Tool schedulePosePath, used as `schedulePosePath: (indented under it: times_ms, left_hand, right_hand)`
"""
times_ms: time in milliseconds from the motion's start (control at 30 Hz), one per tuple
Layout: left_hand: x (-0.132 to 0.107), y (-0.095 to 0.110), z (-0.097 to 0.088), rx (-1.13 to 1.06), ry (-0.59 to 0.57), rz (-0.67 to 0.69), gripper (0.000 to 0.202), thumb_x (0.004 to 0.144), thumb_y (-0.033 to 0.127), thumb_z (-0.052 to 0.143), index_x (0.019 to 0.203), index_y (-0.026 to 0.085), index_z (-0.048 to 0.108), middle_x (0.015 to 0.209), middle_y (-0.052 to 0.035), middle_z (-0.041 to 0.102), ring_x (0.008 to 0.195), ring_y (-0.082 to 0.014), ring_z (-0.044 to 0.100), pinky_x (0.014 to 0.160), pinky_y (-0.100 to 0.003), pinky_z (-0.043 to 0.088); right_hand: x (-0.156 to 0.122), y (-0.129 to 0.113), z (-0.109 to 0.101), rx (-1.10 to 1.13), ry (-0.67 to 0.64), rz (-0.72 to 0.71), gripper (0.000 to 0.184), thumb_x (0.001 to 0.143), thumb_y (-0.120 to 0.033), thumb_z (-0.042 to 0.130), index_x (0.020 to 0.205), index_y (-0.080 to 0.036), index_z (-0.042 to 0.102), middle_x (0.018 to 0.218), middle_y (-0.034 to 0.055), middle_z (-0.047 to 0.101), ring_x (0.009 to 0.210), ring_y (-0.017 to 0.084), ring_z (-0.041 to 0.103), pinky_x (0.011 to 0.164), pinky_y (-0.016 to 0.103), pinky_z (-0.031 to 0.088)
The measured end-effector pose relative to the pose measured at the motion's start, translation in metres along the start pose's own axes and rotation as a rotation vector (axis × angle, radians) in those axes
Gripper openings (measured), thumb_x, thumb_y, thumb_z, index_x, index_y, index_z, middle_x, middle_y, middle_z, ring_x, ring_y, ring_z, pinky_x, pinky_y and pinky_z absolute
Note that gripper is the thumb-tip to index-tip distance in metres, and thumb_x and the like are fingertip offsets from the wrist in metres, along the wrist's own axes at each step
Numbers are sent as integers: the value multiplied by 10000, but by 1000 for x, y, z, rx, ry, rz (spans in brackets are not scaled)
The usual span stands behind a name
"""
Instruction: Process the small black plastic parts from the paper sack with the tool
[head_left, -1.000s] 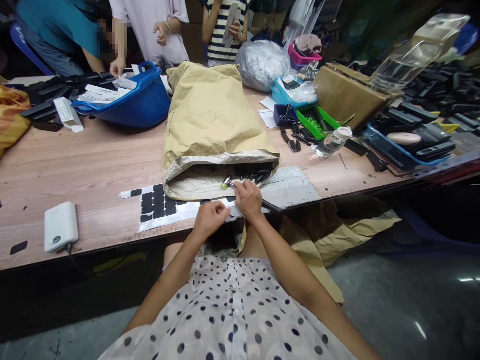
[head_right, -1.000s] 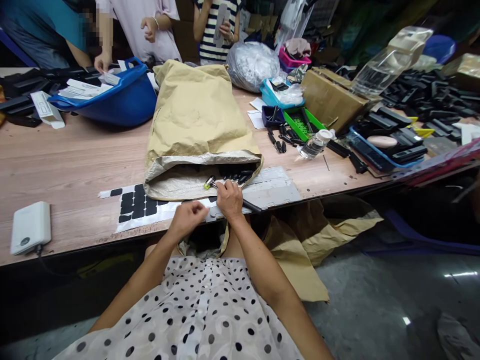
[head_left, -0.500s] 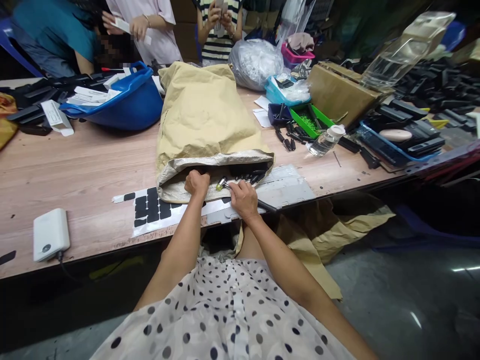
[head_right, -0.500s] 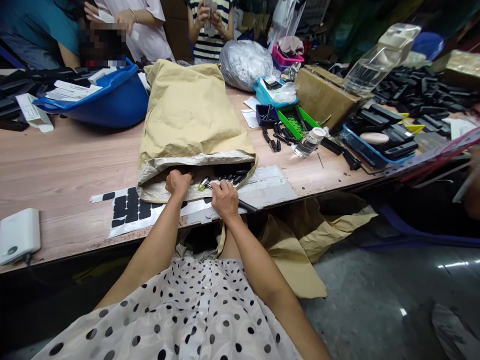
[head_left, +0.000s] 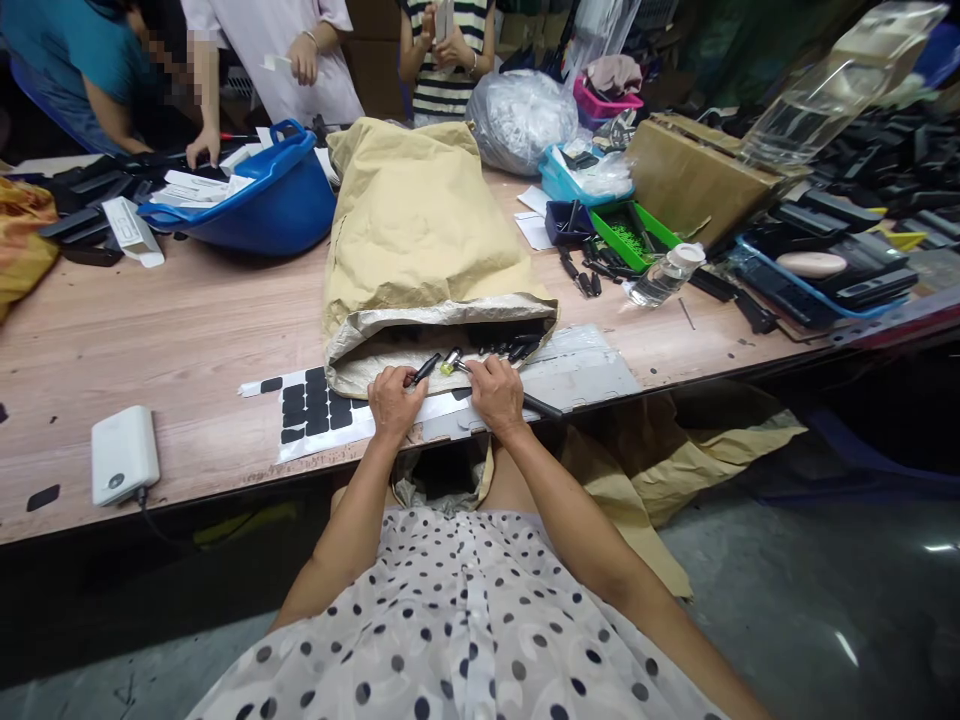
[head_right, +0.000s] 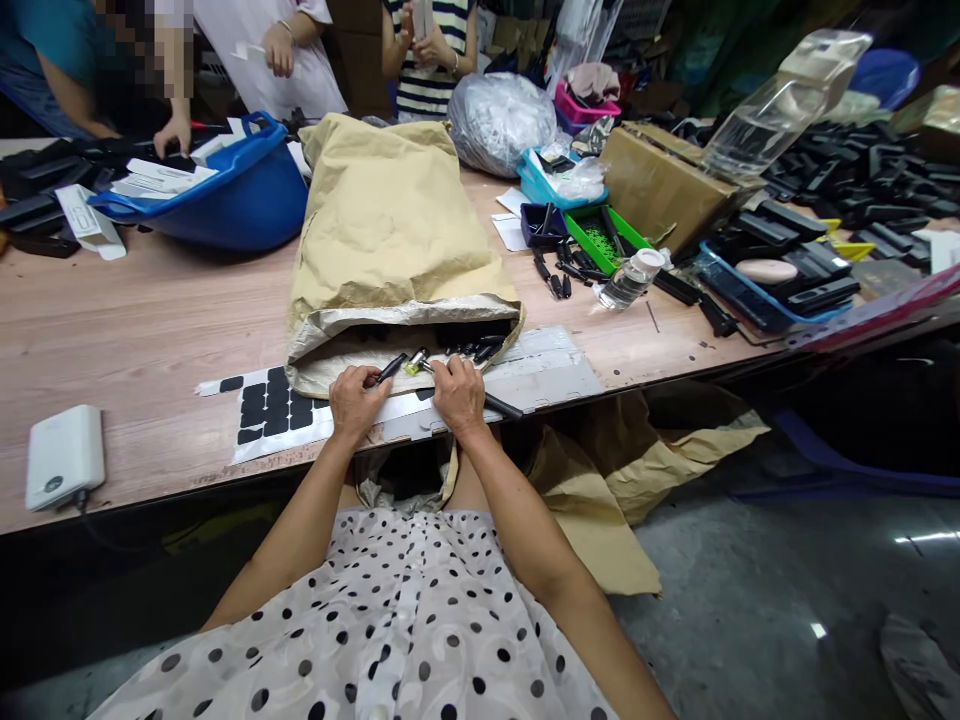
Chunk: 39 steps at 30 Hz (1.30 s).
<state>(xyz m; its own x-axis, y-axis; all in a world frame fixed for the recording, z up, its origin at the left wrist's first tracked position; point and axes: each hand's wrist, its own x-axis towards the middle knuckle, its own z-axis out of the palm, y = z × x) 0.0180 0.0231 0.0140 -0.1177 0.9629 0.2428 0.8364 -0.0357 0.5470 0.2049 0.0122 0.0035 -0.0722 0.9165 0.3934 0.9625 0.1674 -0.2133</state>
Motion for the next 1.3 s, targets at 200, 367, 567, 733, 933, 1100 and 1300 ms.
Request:
schedulePosePath:
  times_ms: [200,367,567,733,933,1100,1300]
  left_hand:
    - [-1,-1,2,-27,-36,48,94,793,236,683,879,251,718,809,-16,673,848,-226,641,826,-356,450]
    - [0,-3,2,-48,-65,39,54,796,243,683,843,253,708,780,-5,661,827,-216,635,815,-345,451]
    - [2,-2,-1,-54,-107,18,67,801,253,691,862,257,716,808,-3,680,843,-212,640,824,-343,452]
    - [3,0,-2,-65,-129,-16,68,803,238,699,864,251,729,825,-7,696,854,-208,648,826,-335,454]
    - [4,1,-3,-80,-138,-30,81,793,230,710,863,259,741,832,-8,707,848,-209,651,833,-336,463]
    - [4,1,-2,-79,-132,-40,106,786,230,706,879,249,752,854,-17,715,855,-208,655,842,-339,468]
    - [3,4,-3,-96,-122,-44,75,788,245,706,852,242,746,822,-14,710,856,-213,660,840,-337,469]
  right_hand:
    - [0,3,2,19,-6,11,288,984,-215,513,1166,-268,730,917,83,596,906,240,493,774,332,348]
    - [2,0,-4,146,53,16,329,1007,-223,453,1191,-256,724,933,81,635,897,232,534,809,325,417]
    - [5,-17,-12,290,89,-6,363,1039,-259,394,1205,-233,717,980,79,676,939,215,586,862,298,463]
    - [2,-24,-13,271,-26,5,327,1023,-253,444,1177,-227,731,967,77,686,934,209,600,852,282,467]
    - [2,-33,-17,257,1,-20,356,1031,-247,410,1227,-233,707,992,82,680,964,213,592,872,291,458]
    - [-1,-38,-14,266,-71,-30,329,1011,-231,448,1195,-241,721,978,72,685,942,207,594,859,282,462]
    - [5,-22,-13,255,-22,34,331,1001,-212,448,1176,-242,727,994,68,683,957,210,594,849,285,458]
